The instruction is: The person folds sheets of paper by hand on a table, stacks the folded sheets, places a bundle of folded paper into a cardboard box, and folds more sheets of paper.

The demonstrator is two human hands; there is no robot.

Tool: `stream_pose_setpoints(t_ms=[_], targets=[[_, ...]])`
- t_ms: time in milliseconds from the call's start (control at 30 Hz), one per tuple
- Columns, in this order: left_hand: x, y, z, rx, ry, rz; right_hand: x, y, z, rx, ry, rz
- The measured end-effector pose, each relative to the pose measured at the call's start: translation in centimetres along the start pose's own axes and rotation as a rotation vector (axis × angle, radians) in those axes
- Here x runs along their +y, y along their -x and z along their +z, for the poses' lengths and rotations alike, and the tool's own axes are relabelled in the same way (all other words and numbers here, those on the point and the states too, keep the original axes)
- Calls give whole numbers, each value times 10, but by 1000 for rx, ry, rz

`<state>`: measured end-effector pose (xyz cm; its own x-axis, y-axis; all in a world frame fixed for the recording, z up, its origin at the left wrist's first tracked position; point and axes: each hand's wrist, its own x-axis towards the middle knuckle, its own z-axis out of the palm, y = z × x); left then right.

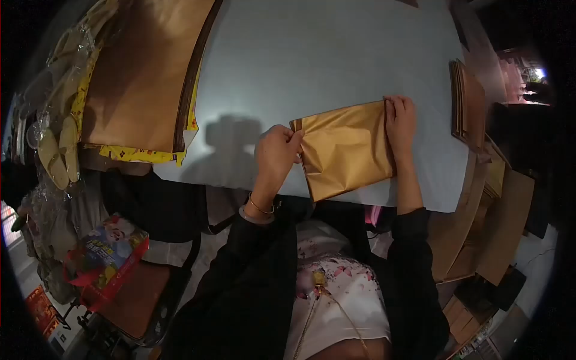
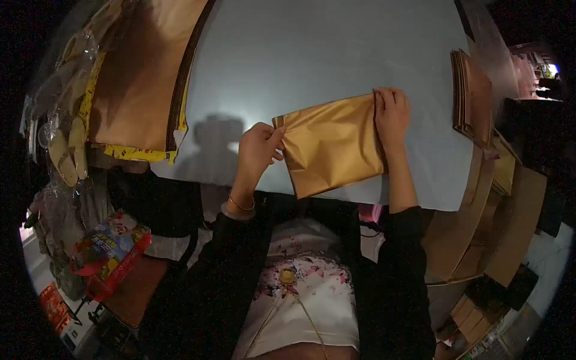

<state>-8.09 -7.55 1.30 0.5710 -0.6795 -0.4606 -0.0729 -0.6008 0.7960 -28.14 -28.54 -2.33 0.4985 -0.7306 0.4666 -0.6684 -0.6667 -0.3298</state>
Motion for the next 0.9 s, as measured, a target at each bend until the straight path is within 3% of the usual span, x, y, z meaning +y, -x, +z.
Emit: stream_pose_setpoints(t_ms=[433,533,700,900], targets=[[-6,3,5,48,59,49,1,2,1,30,26,-63],[-16,5,5,174,-176,347,3,2,1,-5,25,-24],[-13,8,5,141,-32,218,3,0,2,-11,-8,-44],[-11,8,10,172,-17,233,1,1,2,26,32,-56]])
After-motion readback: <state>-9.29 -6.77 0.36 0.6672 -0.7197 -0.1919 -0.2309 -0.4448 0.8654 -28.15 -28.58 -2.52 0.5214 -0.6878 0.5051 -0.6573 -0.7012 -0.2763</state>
